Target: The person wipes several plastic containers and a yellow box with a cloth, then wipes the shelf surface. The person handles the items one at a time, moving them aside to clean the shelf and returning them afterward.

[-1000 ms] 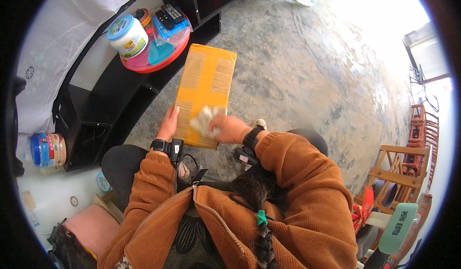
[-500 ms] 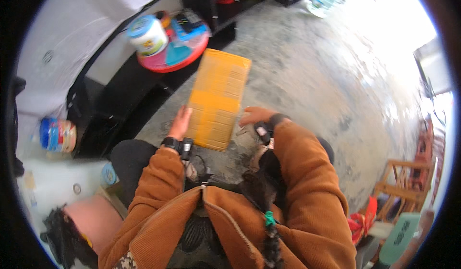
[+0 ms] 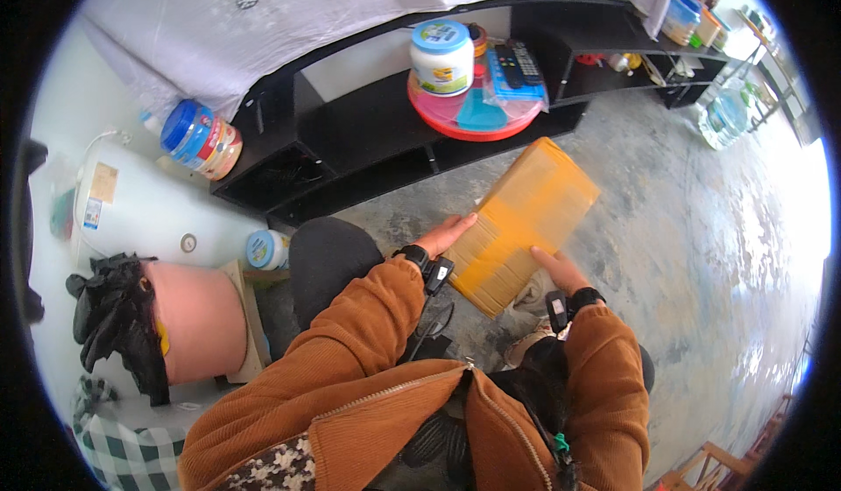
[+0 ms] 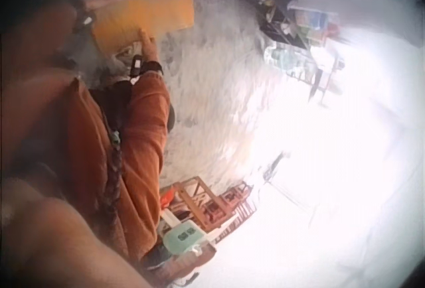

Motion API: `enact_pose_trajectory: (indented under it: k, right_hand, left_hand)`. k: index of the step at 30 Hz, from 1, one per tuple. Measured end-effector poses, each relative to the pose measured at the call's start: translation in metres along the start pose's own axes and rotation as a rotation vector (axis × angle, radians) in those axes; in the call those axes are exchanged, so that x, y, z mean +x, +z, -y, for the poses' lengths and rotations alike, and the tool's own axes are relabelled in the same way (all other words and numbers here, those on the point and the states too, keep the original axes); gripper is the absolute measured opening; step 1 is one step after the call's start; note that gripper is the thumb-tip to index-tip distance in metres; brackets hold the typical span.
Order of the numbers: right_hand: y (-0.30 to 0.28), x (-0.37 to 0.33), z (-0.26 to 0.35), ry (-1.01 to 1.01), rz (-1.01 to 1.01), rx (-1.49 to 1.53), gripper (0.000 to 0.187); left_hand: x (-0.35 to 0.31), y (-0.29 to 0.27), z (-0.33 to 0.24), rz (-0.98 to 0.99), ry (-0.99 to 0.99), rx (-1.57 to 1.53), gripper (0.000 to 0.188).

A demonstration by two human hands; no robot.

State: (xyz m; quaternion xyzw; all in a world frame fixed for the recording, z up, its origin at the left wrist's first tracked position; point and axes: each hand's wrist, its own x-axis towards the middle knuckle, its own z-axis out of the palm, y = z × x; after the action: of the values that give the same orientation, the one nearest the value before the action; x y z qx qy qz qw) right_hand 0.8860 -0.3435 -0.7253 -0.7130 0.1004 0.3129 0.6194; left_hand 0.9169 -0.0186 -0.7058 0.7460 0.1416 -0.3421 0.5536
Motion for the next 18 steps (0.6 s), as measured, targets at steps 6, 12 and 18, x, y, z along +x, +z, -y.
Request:
enact_pose_trajectory:
  k: [6,12,18]
  right_hand:
    - [-0.003,0.005,-0.003,0.043,-0.019,-0.044,0.074]
    - [0.001,0.004,0.000,-0.035,-0.057,0.052,0.077]
    - [-0.004,-0.002,0.001,-0.098,0.065,-0.018,0.065]
  left_hand:
    - [-0.018,0.001,-0.017,0.258,0.052,-0.355,0.090]
    - [-0.023,0.004,-0.020,0.378,0.004,-0.585,0.078]
    - [-0.018,0.010,-0.010,0.270,0.171,-0.381,0.077]
